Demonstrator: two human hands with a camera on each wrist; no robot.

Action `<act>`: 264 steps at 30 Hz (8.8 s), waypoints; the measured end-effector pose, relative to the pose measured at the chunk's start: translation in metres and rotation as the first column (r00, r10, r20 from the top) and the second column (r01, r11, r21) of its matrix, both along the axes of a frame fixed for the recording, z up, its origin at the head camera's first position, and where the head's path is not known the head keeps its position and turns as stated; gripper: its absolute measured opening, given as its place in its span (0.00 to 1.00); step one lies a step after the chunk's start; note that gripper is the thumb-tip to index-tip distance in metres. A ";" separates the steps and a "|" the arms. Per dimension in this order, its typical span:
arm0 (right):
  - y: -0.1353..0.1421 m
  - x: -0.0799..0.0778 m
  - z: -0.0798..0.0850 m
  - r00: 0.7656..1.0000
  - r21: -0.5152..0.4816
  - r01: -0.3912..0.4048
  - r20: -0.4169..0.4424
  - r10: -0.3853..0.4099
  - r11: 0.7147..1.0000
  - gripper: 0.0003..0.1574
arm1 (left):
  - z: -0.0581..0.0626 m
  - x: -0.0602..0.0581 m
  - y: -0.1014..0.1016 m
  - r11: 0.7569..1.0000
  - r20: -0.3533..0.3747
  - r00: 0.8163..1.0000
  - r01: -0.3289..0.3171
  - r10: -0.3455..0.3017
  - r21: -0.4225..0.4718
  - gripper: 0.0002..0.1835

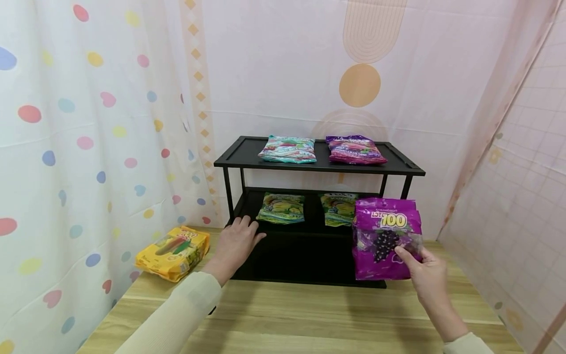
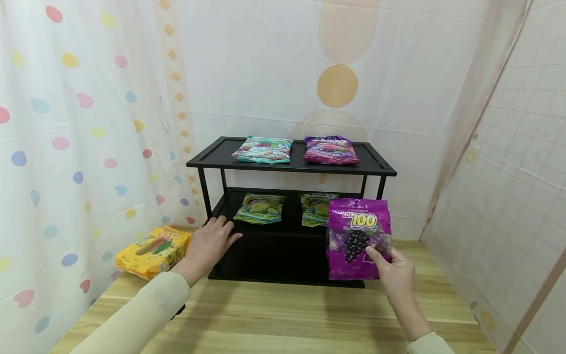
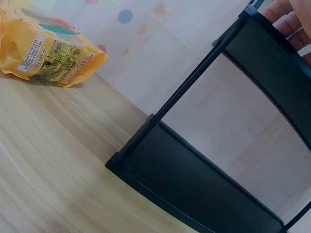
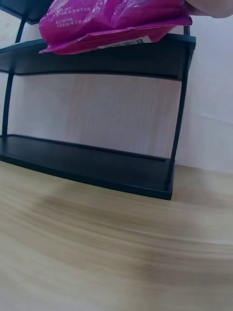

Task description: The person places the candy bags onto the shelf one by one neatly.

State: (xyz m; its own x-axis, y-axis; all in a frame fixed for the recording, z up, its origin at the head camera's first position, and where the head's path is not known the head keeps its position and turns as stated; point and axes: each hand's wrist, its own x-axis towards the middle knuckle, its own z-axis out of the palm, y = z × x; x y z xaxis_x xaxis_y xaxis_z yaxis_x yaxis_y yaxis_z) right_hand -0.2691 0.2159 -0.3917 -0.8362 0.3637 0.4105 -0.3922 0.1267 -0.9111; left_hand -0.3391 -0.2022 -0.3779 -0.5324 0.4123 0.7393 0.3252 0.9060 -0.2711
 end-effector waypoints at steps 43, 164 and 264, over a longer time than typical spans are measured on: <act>-0.029 0.001 -0.031 0.941 0.244 -0.273 0.268 0.206 0.931 0.20 | -0.001 -0.002 -0.001 1.000 -0.023 1.000 0.011 -0.011 0.003 0.17; -0.063 -0.014 -0.104 0.829 0.905 0.421 -0.411 0.379 0.059 0.29 | -0.001 0.000 0.001 1.000 -0.028 1.000 0.006 -0.006 0.006 0.18; -0.086 -0.022 -0.114 0.974 0.972 0.226 -0.224 0.040 -0.060 0.40 | -0.001 -0.001 0.001 1.000 -0.020 1.000 -0.008 0.008 0.000 0.18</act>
